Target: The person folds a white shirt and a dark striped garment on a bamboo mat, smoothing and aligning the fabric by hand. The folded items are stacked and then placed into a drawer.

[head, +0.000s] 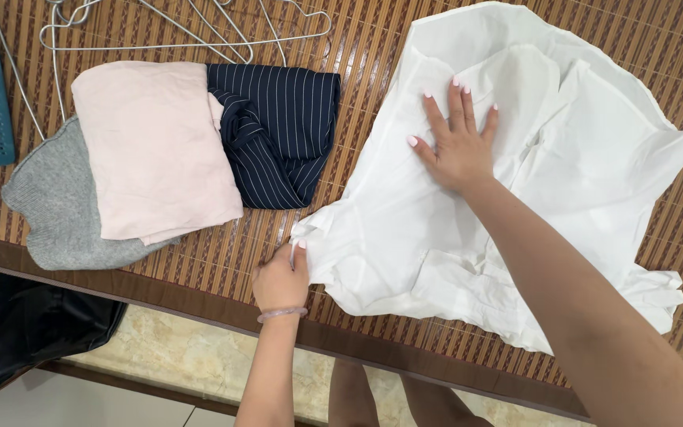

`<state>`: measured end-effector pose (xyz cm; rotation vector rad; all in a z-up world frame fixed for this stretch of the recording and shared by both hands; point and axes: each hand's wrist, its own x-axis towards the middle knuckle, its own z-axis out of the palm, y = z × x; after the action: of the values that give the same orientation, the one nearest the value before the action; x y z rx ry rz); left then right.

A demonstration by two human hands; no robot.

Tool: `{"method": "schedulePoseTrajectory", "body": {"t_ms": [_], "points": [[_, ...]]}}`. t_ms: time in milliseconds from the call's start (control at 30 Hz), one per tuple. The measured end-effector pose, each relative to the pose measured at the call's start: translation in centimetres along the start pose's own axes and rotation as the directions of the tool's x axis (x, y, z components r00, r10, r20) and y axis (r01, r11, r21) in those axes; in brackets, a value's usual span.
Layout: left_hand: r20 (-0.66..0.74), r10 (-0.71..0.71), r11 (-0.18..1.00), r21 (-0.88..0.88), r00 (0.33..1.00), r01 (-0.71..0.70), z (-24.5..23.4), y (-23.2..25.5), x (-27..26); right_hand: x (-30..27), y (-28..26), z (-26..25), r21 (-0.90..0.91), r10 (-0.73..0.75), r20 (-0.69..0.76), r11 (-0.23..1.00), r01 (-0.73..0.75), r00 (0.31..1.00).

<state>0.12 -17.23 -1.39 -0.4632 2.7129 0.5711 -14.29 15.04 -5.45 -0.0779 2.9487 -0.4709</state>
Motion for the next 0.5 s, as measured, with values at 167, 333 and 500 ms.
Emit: {"method": "schedulePoseTrajectory", "body": {"t_ms": [167, 333, 500], "points": [[-0.171, 0.030, 0.978, -0.201, 0.985, -0.064, -2.1, 0.1, -0.2, -5.5, 1.4, 0.7, 0.074, -0.155, -0.201, 0.982, 0.173, 0.967], [-0.196, 0.292, 0.956, 0.048, 0.936, -0.288, -1.6, -0.6, 0.7, -17.9, 0.1, 2.1, 0.093, -0.445, -0.080, 0.887, 0.451, 0.892], [0.147, 0.049, 0.995, -0.094, 0.988, -0.036, -1.3, -0.4, 2.2, -23.3, 2.4, 1.9, 0.026, -0.419, 0.059, 0.908, 0.418, 0.906]]}}
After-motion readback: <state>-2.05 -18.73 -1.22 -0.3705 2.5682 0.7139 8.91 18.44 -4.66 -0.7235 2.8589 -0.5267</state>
